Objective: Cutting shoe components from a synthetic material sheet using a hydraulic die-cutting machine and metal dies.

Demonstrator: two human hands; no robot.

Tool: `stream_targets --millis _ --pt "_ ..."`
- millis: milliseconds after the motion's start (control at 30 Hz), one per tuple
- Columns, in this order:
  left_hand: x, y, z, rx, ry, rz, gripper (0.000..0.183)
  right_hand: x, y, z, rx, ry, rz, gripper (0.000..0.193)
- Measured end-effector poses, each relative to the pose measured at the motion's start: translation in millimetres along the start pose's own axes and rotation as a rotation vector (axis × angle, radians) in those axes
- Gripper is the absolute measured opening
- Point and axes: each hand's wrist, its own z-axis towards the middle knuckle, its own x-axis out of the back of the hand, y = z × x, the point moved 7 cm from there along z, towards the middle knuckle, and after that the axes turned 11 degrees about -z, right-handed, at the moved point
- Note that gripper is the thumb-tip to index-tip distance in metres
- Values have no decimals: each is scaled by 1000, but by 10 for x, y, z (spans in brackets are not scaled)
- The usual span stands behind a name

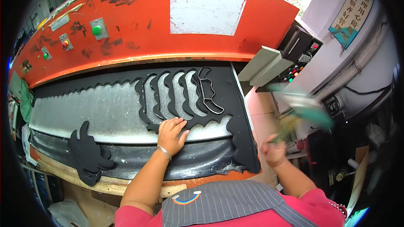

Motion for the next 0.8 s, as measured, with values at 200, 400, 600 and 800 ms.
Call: stream_targets --millis 200,400,600,800 --pt "13 -53 -19 38 -7 -12 34 31 415 -270 -1145 -387 -484 40" --pt "44 -33 -5 22 10 18 33 -11 -170 577 -255 17 -70 55" --pt "36 -26 14 43 15 -32 32 133 617 -246 -704 -440 -803 45" --pt "24 -72 -1 46 -11 -42 36 -122 12 435 -635 -214 -130 46"
